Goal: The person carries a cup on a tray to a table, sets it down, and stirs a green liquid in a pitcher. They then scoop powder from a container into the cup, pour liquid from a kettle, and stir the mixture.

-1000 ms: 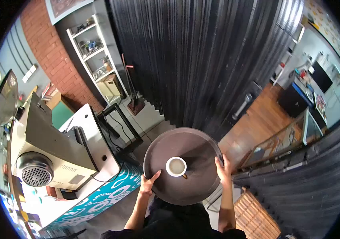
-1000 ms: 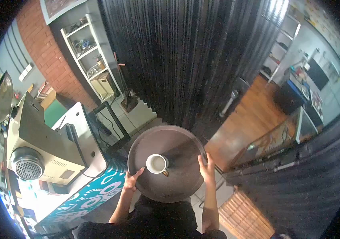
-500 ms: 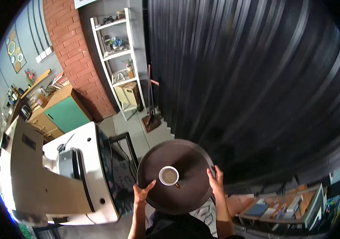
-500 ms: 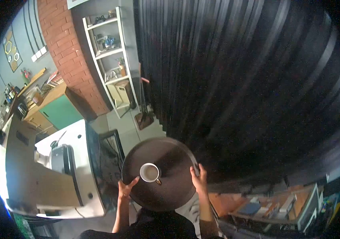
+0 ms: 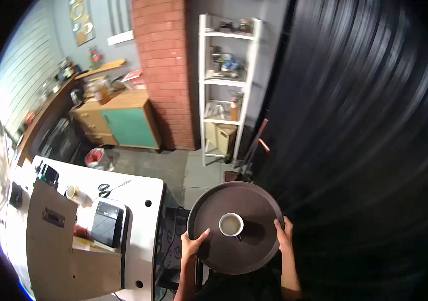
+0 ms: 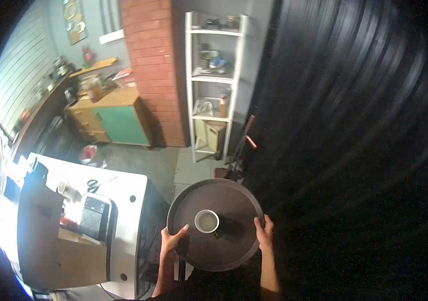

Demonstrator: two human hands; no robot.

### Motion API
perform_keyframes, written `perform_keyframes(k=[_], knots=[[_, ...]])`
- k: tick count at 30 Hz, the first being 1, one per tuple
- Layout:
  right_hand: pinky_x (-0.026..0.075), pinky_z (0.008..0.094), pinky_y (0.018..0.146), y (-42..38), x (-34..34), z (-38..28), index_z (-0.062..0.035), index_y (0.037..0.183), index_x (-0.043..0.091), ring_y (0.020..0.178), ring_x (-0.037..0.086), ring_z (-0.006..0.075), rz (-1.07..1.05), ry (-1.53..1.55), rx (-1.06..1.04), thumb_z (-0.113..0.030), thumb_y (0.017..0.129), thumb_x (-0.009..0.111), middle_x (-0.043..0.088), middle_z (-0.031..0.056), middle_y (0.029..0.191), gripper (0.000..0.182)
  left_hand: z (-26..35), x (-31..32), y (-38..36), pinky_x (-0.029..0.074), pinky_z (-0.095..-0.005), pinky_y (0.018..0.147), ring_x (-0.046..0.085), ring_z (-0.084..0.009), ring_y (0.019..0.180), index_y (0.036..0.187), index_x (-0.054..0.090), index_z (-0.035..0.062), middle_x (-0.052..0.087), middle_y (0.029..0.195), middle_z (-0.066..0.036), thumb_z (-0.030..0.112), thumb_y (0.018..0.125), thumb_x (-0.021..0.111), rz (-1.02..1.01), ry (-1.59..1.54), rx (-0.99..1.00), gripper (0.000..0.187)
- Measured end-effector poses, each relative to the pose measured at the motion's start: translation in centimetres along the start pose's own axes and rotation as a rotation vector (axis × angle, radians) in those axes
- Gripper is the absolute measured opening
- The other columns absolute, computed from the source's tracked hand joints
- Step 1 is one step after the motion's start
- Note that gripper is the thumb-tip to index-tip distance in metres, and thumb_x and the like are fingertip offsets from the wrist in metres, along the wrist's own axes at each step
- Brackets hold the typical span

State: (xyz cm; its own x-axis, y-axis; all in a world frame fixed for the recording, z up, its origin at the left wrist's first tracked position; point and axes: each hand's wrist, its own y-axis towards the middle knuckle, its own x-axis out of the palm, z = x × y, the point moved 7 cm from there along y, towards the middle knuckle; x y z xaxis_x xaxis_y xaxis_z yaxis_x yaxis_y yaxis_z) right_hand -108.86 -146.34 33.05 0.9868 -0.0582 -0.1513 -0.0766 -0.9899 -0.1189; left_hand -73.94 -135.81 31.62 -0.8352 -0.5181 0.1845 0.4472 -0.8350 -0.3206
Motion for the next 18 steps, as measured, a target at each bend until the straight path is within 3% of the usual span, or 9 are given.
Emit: perform_keyframes(k=[3,4,7,8,10,13,14,15,18], knots=[[0.043,0.0294,0.081,5.4,2.6,-0.4,-0.0046,0.097,0.062,0.089,0.051,0.0099,-0.042,-0.007,-0.048,-0.024,0.098,0.068,0.057,-0.0016,0.090,0.021,0.7,-0.1,2.4,0.058,-0.0316,0.076,0.070,-0.0167,0.082,0.108,0.070,-0.0068,0.073,0.096,-0.010,0.012,0.080,0.087,0.108,-0.045,0.016,0.038],[0.043,0.0292,0.083,7.0,2.6,1.7,-0.0050,0.100,0.063,0.092,0.052,0.0098,0.265,-0.040,0.002,-0.026,0.097,0.070,0.058,-0.0013,0.093,0.022,0.7,0.0,3.3,0.058,-0.0313,0.076,0.070,-0.0166,0.082,0.108,0.070,-0.0068,0.074,0.096,-0.010,0.012,0.080,0.087,0.146,-0.064,0.000,0.037],[0.043,0.0288,0.084,14.1,5.1,2.5,-0.0048,0.107,0.065,0.095,0.053,0.0096,-0.029,-0.038,0.033,-0.029,0.096,0.072,0.061,-0.0001,0.097,0.027,-0.2,0.5,6.9,0.057,-0.0308,0.076,0.070,-0.0166,0.082,0.107,0.071,-0.0067,0.074,0.096,-0.010,0.012,0.080,0.087,0.229,-0.122,-0.016,0.037],[0.043,0.0288,0.084,16.2,6.4,2.5,-0.0048,0.107,0.065,0.095,0.053,0.0096,-0.056,-0.033,0.019,-0.029,0.096,0.072,0.061,-0.0001,0.097,0.027,-0.2,0.8,8.3,0.057,-0.0309,0.077,0.070,-0.0168,0.083,0.107,0.071,-0.0066,0.074,0.096,-0.010,0.012,0.080,0.087,0.250,-0.138,-0.003,0.037],[0.042,0.0275,0.083,20.3,7.9,2.9,-0.0044,0.107,0.066,0.094,0.052,0.0082,0.136,-0.010,-0.046,-0.030,0.096,0.072,0.061,-0.0014,0.096,0.028,1.7,1.6,11.2,0.057,-0.0316,0.078,0.070,-0.0172,0.085,0.107,0.071,-0.0066,0.074,0.098,-0.010,0.013,0.081,0.086,0.291,-0.080,-0.058,0.036],[0.042,0.0270,0.082,28.0,12.1,1.0,-0.0041,0.103,0.067,0.091,0.052,0.0071,-0.134,-0.091,-0.142,-0.030,0.097,0.071,0.060,-0.0030,0.091,0.027,2.0,1.9,17.7,0.057,-0.0337,0.080,0.070,-0.0173,0.088,0.111,0.071,-0.0059,0.074,0.103,-0.011,0.015,0.082,0.086,0.372,-0.051,0.112,0.039],[0.042,0.0271,0.082,29.3,13.3,-0.3,-0.0037,0.100,0.068,0.089,0.052,0.0066,-0.145,0.025,-0.193,-0.030,0.098,0.070,0.060,-0.0034,0.088,0.026,1.9,1.8,19.8,0.057,-0.0339,0.080,0.070,-0.0171,0.089,0.113,0.071,-0.0056,0.074,0.104,-0.010,0.017,0.083,0.085,0.351,-0.065,0.123,0.040],[0.043,0.0276,0.082,30.9,14.0,-1.5,-0.0032,0.105,0.068,0.090,0.054,0.0076,-0.178,-0.023,-0.167,-0.030,0.098,0.070,0.062,-0.0021,0.090,0.028,3.4,2.4,20.6,0.057,-0.0332,0.080,0.070,-0.0160,0.087,0.111,0.071,-0.0057,0.075,0.101,-0.009,0.020,0.085,0.084,0.345,-0.076,0.005,0.039],[0.043,0.0300,0.089,35.5,17.6,-3.9,-0.0037,0.112,0.065,0.099,0.053,0.0119,-0.116,-0.057,-0.163,-0.031,0.098,0.069,0.062,0.0017,0.102,0.031,5.2,3.0,25.0,0.056,-0.0322,0.079,0.069,-0.0149,0.084,0.108,0.072,-0.0053,0.075,0.097,-0.008,0.021,0.086,0.083,0.375,-0.144,-0.035,0.036]])
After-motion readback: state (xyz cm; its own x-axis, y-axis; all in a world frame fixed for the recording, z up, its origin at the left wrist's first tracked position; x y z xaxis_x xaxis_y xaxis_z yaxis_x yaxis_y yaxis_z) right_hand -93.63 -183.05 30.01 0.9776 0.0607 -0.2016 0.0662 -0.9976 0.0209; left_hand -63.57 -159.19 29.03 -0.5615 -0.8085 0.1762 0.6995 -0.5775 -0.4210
